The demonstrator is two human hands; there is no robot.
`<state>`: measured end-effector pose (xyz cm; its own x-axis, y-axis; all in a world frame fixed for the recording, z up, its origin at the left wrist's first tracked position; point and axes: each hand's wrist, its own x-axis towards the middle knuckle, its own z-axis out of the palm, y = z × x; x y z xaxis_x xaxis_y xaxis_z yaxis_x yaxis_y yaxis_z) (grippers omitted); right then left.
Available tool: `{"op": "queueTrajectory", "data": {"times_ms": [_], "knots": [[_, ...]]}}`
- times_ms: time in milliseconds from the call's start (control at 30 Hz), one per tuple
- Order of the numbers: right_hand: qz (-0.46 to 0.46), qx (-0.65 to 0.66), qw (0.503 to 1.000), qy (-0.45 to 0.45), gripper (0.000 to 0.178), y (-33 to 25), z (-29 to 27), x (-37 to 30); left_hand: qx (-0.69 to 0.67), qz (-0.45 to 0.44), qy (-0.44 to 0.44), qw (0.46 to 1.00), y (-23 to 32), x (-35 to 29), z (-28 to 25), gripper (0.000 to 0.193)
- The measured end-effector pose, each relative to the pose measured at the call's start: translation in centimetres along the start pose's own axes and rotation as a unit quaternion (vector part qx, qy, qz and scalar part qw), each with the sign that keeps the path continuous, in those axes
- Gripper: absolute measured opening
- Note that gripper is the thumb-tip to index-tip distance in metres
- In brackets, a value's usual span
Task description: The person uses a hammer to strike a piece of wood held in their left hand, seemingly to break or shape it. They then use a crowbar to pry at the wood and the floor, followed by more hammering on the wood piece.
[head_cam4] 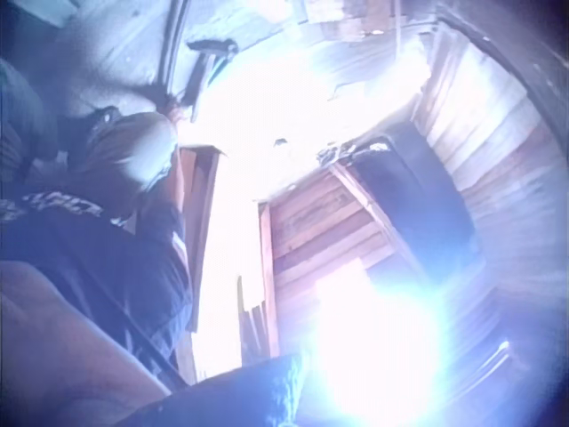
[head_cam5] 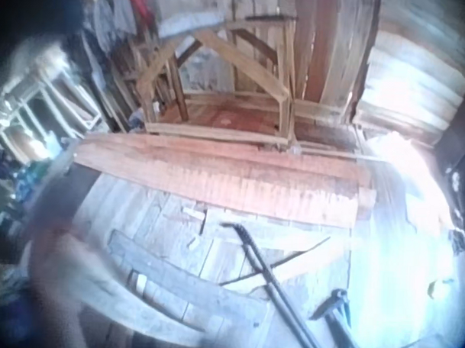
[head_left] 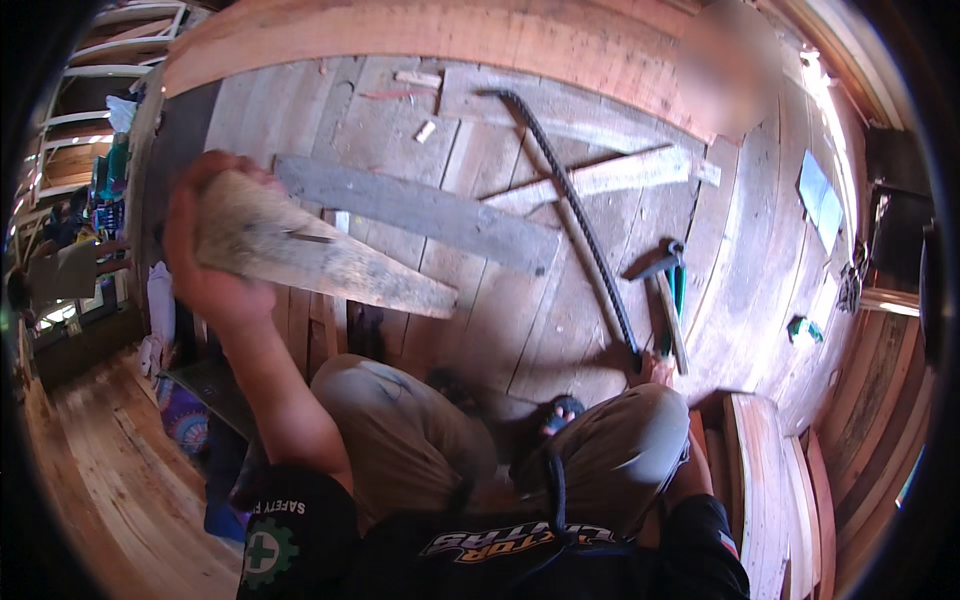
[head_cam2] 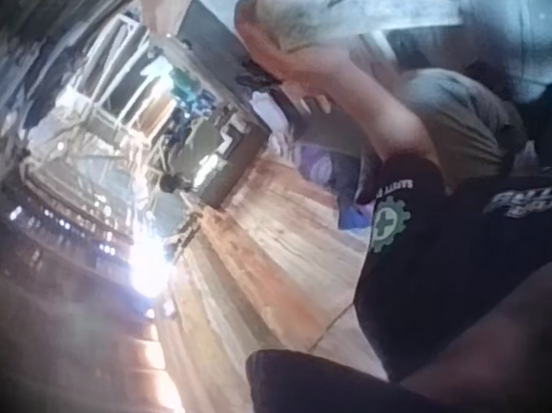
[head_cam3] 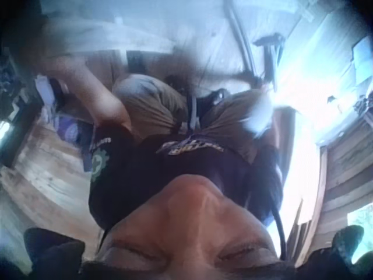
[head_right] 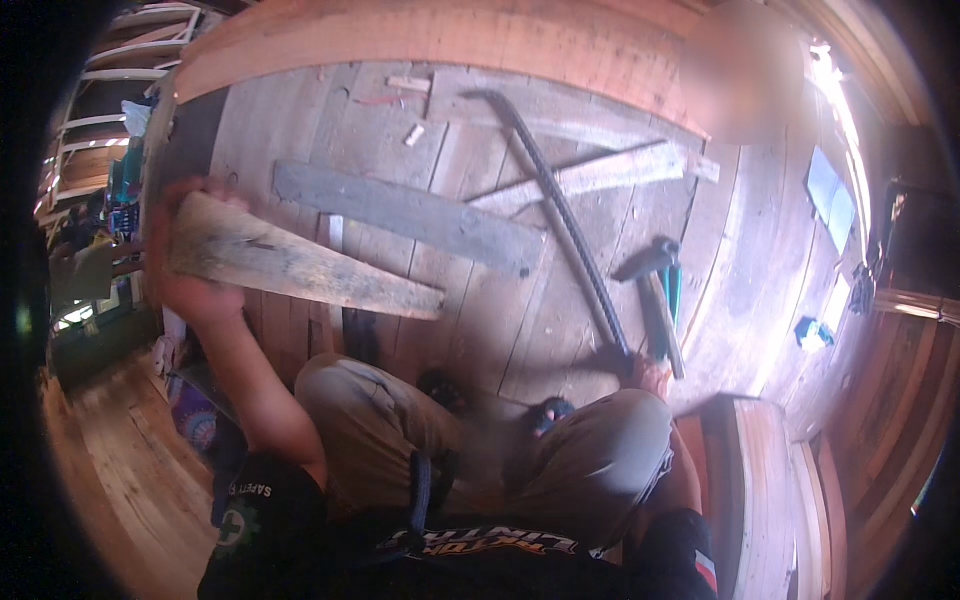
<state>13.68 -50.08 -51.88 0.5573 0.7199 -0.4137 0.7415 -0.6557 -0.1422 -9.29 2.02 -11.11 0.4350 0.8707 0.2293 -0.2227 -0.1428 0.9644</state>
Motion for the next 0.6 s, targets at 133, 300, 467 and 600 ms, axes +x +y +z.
{"op": "queueTrajectory", "data": {"times_ms": [133, 300, 467, 600], "knots": [[0.014, -0.020, 0.999, -0.038, 0.043, 3.3, 2.3, 0.1, -0.013, -0.001, 0.017, 1.000, -1.6, 0.7, 2.5, 0.040], [0.071, 0.038, 0.997, -0.009, 0.036, -1.7, -12.8, 1.5, 0.089, 0.029, 0.033, 0.995, -1.5, -0.9, 3.7, 0.037], [-0.095, 0.557, 0.811, 0.153, 0.028, -13.5, -33.9, 1.4, 0.163, 0.075, 0.098, 0.979, -0.9, -3.2, 2.2, 0.035], [-0.553, 0.619, 0.558, -0.006, 0.039, -21.0, -42.5, -7.1, 0.145, 0.070, 0.120, 0.980, 0.0, -4.9, 2.3, 0.035]]}}
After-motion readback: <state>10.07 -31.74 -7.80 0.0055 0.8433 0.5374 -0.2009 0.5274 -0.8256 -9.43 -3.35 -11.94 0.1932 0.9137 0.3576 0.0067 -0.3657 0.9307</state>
